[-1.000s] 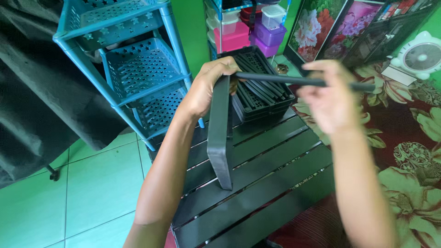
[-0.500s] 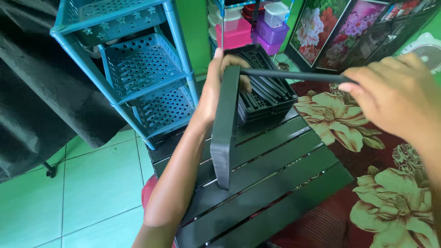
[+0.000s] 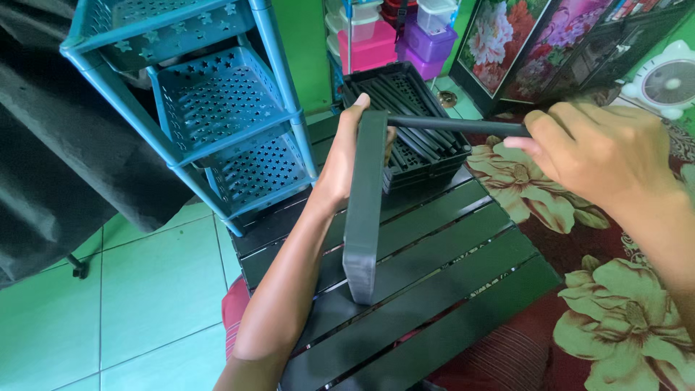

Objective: The person assembles a blue plastic three-tier storage rack by inserting cylindrical legs into the perforated trays and stacking them. They then begin assembling a black plastic rack using similar parts.

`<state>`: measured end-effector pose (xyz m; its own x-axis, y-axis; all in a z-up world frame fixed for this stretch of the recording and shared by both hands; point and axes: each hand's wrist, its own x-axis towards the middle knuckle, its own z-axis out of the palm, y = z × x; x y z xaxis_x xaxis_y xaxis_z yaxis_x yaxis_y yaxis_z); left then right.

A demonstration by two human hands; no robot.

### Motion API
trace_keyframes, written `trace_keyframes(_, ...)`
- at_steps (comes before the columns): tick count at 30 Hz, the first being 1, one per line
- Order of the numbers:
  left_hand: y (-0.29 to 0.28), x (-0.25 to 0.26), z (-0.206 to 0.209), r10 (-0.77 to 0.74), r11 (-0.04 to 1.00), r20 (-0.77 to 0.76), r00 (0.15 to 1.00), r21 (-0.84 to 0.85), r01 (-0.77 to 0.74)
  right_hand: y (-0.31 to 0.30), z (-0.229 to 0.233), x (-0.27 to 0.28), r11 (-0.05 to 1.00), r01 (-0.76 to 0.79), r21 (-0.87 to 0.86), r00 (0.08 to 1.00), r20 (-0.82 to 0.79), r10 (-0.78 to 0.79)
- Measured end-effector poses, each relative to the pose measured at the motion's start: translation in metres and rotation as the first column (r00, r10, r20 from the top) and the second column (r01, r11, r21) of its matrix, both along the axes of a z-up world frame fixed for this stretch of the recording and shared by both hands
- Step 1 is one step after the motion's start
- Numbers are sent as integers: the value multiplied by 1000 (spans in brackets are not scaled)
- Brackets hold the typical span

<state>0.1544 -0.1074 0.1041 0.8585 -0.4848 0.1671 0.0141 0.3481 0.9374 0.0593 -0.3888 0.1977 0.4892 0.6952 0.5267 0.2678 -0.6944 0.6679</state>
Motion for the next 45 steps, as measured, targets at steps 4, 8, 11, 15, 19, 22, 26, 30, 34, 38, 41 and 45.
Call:
trace_keyframes(4,-1,4,1,-9,1000,-35,999,-20,8,-4,-10,4,990,5,139,986,-164,18)
trace_keyframes(8,3,0,6,-8,1000,-56,998,12,9,-4,-9,7,877,334,345,799,-598,-69)
trace_keyframes(11,4,-4,13,46,987,-56,997,159,-37,-7,1,5,896,174,408,867,-495,57)
trace_keyframes(15,1,-9,14,52,987,6,999,150,-53,-3,4,-9,978,-128,164,980,-132,151)
trace_keyframes(19,-2,-5,7,19,995,-40,999,94,-15,0,7,-10,997,4,74,985,-170,9)
trace_keyframes(22,-2,5,7,-117,991,-16,993,-58,116,5,11,-8,882,53,469,839,-500,215)
trace_keyframes(26,2,-1,7,-53,997,15,998,49,52,12,20,-9,827,249,504,812,-574,105)
trace_keyframes(30,0,-8,10,35,991,-37,999,133,-30,17,11,-25,963,47,264,988,-157,-5)
trace_keyframes(34,-2,-8,10,-46,999,-13,999,9,46,9,0,-25,994,-16,106,1000,-4,17)
trace_keyframes(38,-2,-4,6,-20,1000,-48,999,12,21,1,-3,-15,985,-58,164,992,-98,75)
trace_keyframes(41,2,0,6,-74,997,-74,995,-21,73,0,3,-7,906,-19,423,906,-376,195)
trace_keyframes(45,1,1,4,-37,999,-22,999,26,37,-2,2,-10,923,-12,385,934,-325,148)
